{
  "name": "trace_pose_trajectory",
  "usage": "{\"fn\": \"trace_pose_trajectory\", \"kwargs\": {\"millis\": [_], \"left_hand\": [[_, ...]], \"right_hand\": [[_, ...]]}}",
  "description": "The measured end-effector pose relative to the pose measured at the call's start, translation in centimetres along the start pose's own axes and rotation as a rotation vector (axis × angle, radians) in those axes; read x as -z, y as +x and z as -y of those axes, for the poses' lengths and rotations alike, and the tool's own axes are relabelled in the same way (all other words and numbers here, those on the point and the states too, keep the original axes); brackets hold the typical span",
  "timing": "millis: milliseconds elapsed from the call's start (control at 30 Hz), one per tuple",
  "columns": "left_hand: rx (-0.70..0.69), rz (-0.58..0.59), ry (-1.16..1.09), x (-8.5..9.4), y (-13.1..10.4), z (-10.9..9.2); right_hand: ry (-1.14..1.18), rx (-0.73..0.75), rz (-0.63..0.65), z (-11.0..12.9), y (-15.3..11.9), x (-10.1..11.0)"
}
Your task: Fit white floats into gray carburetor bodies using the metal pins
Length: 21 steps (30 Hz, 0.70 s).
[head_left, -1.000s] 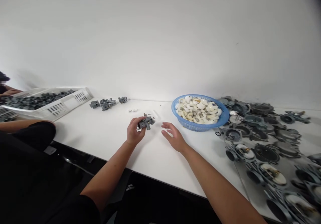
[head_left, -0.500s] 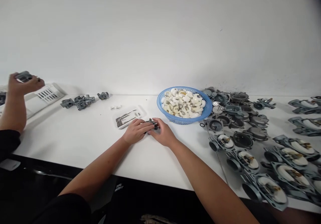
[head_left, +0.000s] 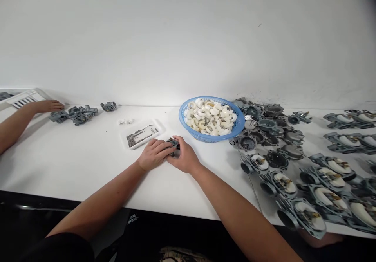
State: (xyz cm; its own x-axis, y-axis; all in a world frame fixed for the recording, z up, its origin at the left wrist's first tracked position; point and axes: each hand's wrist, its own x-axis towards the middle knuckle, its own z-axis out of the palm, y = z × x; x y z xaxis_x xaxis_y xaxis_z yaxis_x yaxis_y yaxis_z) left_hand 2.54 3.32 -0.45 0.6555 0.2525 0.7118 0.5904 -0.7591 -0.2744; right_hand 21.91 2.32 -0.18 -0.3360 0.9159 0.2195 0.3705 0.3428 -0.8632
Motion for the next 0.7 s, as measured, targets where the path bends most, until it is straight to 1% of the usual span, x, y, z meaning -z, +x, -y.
{"fn": "trace_pose_trajectory", "kwargs": {"millis": [67, 233, 300, 367, 433, 600, 700], "left_hand": [[0.034, 0.018, -0.014, -0.1, -0.2, 0.0], [0.079, 0.074, -0.071, -0.3, -0.6, -0.1], [0.116, 0.068, -0.107, -0.3, -0.7, -0.1], [0.178, 0.057, -0.146, -0.4, -0.8, -0.2], [0.253, 0.075, -0.201, -0.5, -1.1, 0.0], [0.448, 0.153, -0.468, -0.5, -1.6, 0.5], [0.543, 0.253, -0.602, -0.3, -1.4, 0.6]], "right_hand": [[0.030, -0.010, 0.005, -0.1, 0.0, 0.2], [0.020, 0.079, 0.118, -0.4, 0.2, 1.3], [0.020, 0.083, 0.141, -0.7, 0.2, 1.6], [0.036, 0.074, 0.159, -0.9, 0.3, 1.8], [0.040, 0.074, 0.158, -1.1, 0.4, 1.8], [-0.054, 0.090, 0.139, -1.5, 0.5, 1.5], [-0.114, 0.072, 0.121, -1.7, 0.5, 1.1]]}}
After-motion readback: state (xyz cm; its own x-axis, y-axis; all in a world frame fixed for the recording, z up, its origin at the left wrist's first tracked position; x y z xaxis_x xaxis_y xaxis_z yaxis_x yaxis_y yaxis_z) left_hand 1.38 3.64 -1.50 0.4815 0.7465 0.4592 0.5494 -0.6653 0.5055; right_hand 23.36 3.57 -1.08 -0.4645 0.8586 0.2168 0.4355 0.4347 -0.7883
